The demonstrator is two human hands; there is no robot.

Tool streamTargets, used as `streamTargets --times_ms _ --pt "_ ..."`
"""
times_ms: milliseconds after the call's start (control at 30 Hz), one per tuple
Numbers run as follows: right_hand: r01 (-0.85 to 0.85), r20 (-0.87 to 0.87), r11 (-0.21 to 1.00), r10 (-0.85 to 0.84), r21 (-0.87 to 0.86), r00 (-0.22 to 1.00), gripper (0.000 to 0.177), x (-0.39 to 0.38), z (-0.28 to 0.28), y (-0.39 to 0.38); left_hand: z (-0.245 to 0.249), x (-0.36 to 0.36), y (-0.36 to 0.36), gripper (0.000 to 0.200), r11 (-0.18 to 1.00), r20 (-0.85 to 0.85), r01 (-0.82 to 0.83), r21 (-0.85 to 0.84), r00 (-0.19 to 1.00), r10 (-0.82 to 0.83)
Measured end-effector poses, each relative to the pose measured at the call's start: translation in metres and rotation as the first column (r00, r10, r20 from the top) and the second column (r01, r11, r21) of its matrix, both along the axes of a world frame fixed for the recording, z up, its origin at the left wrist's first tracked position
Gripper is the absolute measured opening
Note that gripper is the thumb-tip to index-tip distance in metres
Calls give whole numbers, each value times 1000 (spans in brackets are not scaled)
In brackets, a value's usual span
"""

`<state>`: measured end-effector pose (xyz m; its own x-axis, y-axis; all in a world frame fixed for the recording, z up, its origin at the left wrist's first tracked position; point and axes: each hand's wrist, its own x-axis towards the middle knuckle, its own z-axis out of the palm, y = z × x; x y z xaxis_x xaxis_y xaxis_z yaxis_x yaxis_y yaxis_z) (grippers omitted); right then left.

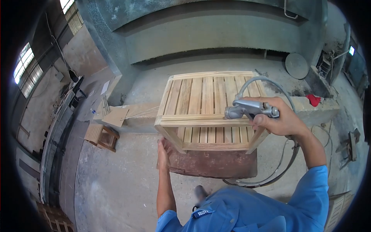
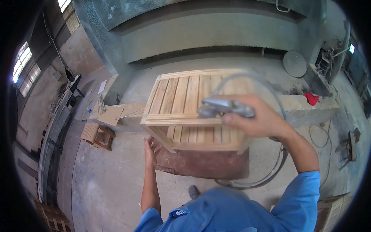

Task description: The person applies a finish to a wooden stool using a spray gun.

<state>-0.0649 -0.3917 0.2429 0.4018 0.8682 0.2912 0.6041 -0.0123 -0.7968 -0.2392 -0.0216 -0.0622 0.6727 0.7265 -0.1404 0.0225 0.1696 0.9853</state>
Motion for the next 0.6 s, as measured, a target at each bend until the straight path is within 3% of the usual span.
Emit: streamTargets --times_ms 133,200,333,533,600 --pt "103 -76 995 -103 -3 992 49 -17 17 36 -1 -10 10 73 996 13 77 53 997 -77" --pt "350 -145 934 -358 -77 922 41 -18 24 56 -9 -10 17 71 991 40 117 61 992 -119" --pt "396 -120 918 -391 29 913 36 -17 33 108 -16 -13 26 65 986 93 120 118 987 -131" --pt "404 -138 914 -397 31 908 39 -7 32 189 -26 -27 40 64 973 109 226 -50 969 -220" --pt "440 -137 898 -434 13 890 40 2 31 186 -33 -38 45 75 965 16 163 -203 986 -163"
